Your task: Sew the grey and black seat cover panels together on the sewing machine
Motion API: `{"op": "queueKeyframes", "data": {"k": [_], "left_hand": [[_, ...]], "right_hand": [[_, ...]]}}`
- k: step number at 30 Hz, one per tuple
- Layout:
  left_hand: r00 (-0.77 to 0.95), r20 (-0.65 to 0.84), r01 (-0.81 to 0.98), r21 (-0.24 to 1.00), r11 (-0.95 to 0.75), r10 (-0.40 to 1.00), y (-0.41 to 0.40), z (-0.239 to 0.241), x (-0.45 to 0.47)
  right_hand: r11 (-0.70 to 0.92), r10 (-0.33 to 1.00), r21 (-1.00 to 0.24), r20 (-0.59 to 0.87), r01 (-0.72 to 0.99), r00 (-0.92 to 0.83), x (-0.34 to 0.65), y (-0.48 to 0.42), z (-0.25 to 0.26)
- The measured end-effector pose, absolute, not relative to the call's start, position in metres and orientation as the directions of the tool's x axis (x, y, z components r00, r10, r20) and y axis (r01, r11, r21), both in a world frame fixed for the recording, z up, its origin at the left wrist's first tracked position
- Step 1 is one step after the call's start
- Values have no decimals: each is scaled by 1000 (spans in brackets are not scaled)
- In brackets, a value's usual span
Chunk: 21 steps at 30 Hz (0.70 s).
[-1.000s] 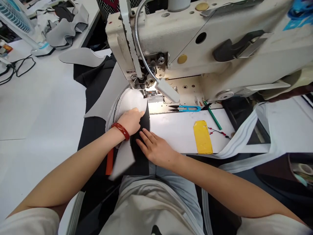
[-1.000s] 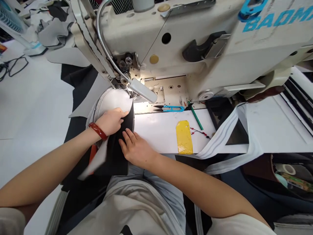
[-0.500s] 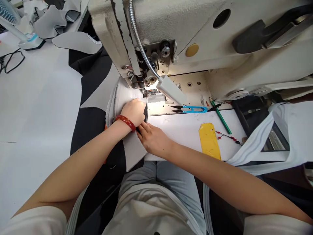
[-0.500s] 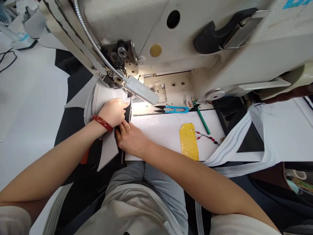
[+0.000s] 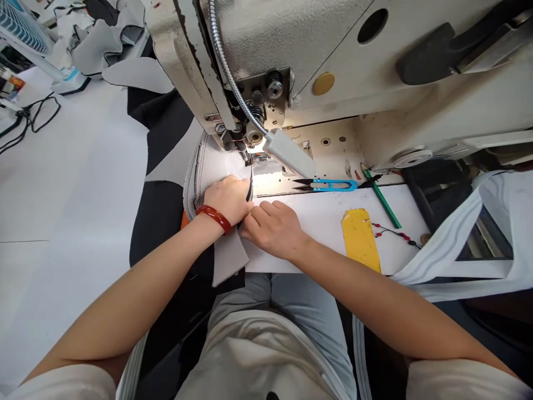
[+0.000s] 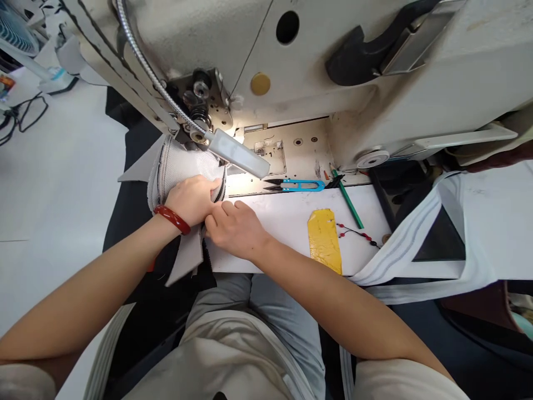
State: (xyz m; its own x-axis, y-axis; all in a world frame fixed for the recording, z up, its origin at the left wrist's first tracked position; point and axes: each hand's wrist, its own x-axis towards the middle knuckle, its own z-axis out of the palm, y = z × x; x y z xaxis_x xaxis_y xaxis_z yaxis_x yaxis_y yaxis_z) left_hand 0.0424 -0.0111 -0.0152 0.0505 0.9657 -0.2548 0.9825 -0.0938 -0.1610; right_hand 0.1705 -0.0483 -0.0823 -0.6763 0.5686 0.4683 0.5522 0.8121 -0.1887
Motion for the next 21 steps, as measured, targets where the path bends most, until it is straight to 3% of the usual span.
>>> {"op": "queueKeyframes", "data": {"k": [5, 9, 16, 21], "left_hand": [[58, -110, 997, -34, -62, 992, -14, -25, 38], [74, -82, 997, -12, -75, 994, -9, -27, 39], [78, -54, 994, -68, -82, 995, 12, -33, 44], [20, -221, 986, -160, -56, 975, 15, -18, 48]], "right_hand": [[820, 566, -153, 365, 552, -740, 171, -43, -88], [832, 554, -135, 259, 538, -791, 171, -39, -85], [868, 485, -266, 270, 420, -832, 185, -25, -89], [827, 559, -269, 305, 493, -771, 188, -28, -95]]}}
